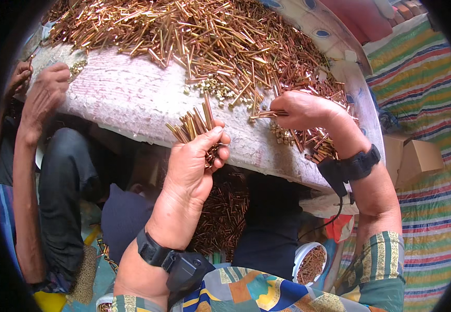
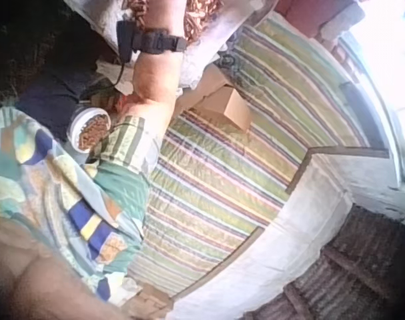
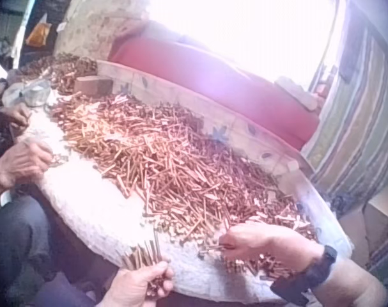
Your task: Sorting and bundling thin copper tubes on a workspace.
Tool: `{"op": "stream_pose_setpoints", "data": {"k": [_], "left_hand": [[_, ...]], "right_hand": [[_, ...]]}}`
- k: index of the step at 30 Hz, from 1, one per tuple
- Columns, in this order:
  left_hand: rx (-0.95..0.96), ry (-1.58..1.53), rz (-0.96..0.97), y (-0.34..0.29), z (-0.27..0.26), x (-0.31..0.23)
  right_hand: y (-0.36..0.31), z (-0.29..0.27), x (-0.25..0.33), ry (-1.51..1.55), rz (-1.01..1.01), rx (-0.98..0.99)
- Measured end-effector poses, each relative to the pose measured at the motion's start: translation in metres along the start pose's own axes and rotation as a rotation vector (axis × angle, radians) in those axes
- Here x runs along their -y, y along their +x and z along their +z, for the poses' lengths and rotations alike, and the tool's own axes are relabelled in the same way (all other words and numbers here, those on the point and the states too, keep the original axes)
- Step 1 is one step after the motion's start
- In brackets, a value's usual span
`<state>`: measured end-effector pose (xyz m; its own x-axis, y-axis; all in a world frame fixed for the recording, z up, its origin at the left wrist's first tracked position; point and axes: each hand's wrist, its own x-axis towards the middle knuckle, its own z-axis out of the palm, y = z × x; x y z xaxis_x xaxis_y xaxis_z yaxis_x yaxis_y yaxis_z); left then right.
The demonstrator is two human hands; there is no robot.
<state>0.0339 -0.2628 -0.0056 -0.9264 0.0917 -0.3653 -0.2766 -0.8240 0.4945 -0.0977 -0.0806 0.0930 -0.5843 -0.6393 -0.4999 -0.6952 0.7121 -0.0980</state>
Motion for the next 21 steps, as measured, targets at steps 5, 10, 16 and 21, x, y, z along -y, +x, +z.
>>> {"op": "stream_pose_setpoints", "data": {"k": [5, 10, 16, 21], "left_hand": [[0.006, -0.005, 0.006, -0.001, 0.0, 0.0], [0.003, -0.005, 0.0, 0.0, -0.002, 0.0], [-0.034, 0.009, -0.022, -0.002, 0.003, -0.003], [-0.016, 0.019, -0.013, -0.002, -0.001, -0.003]], "right_hand": [[0.015, 0.006, 0.016, -0.284, 0.092, 0.054], [0.02, 0.012, 0.029, -0.393, 0.107, 0.136], [0.016, 0.012, 0.027, -0.38, 0.188, 0.051], [-0.004, 0.008, 0.019, -0.344, 0.152, -0.161]]}}
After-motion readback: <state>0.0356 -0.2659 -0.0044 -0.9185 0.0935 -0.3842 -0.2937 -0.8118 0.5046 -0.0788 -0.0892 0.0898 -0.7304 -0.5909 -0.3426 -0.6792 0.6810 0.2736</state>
